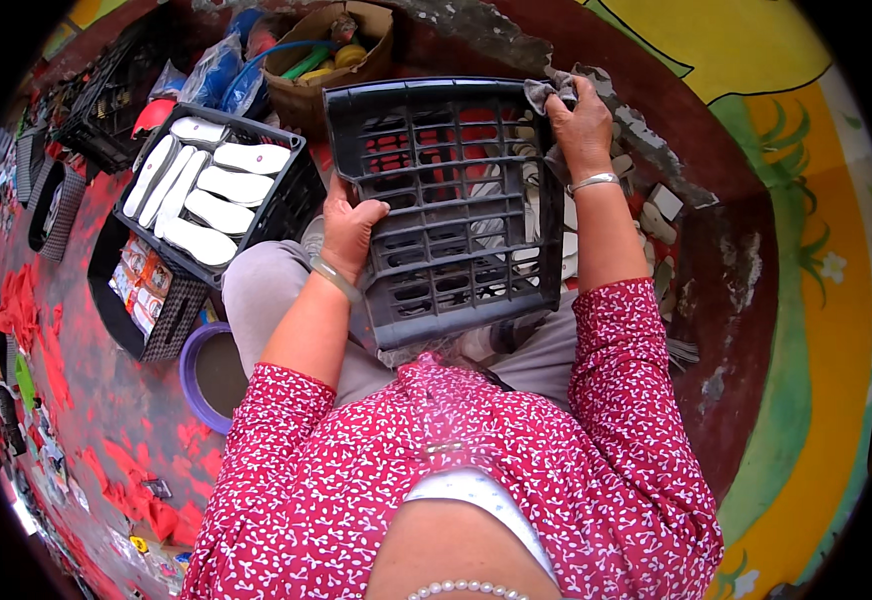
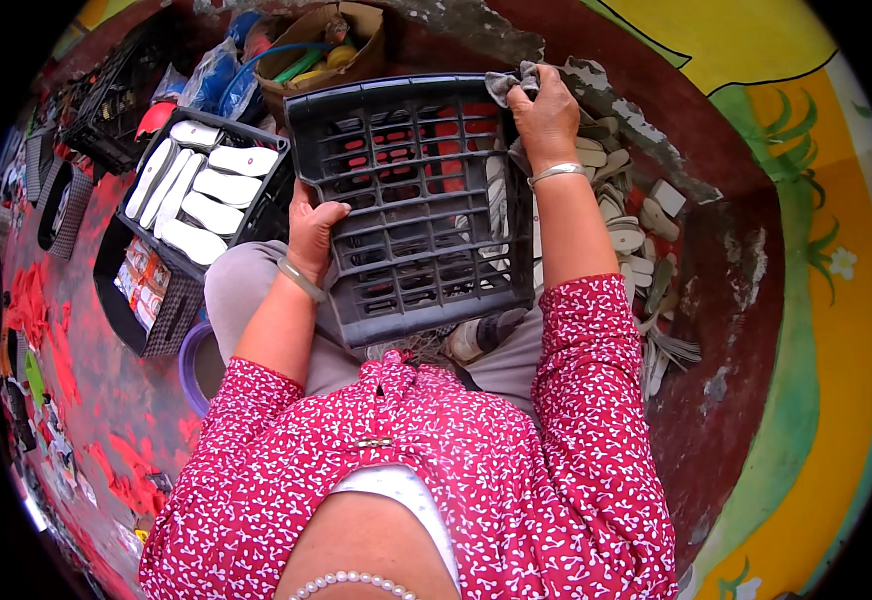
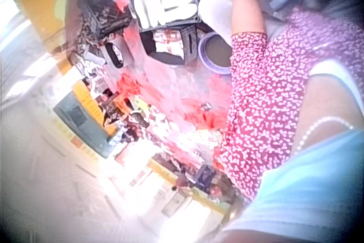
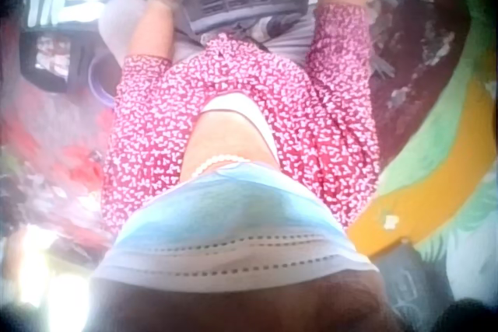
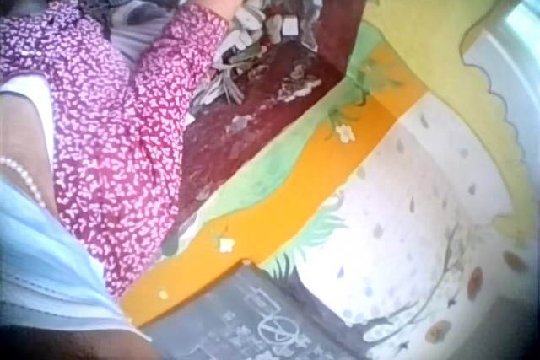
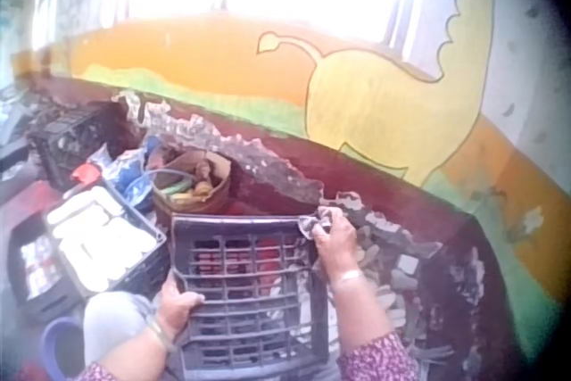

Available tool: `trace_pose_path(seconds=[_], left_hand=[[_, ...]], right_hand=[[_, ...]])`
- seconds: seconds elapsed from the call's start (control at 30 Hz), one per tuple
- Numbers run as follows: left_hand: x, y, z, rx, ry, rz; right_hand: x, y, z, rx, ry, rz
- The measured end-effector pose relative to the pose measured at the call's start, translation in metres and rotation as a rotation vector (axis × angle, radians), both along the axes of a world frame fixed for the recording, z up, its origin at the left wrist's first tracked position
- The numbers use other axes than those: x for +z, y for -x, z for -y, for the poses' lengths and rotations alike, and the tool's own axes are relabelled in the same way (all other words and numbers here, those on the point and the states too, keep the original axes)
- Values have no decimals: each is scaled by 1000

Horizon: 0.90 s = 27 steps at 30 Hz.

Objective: The person wipes the interior and exterior of a black plastic crate with a cloth by hand while sitting on a workshop floor.

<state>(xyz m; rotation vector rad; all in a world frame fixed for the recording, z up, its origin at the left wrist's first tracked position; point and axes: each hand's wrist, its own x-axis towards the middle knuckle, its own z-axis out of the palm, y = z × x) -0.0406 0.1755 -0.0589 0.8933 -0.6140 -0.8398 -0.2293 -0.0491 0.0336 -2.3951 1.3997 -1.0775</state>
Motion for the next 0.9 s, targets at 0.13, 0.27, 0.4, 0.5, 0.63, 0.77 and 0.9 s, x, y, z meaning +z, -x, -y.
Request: trace_pose_path(seconds=[0.13, 0.27, 0.4, 0.5, 0.63, 0.77, 0.9], left_hand=[[-3, 0, 1, -15, 3, -11], [-3, 2, 2, -2, 4, -36], [-3, 6, 4, 32, -18, -7], [-5, 9, 9, 37, 12, -51], [-8, 3, 8, 72, -8, -23], [-2, 5, 4, 7, -14, -50], [1, 2, 2, -2, -21, -101]], right_hand=[[6, -8, 17, -104, -118, -92], [-4, -3, 20, -93, -378, 107], [-23, 8, 25, -1, -630, 333], [-44, 38, 27, 253, -887, 501], [-36, 42, -20, 311, -977, 528], [-37, 50, -14, 343, -894, 514], [-39, 38, -6, 369, -865, 563]])
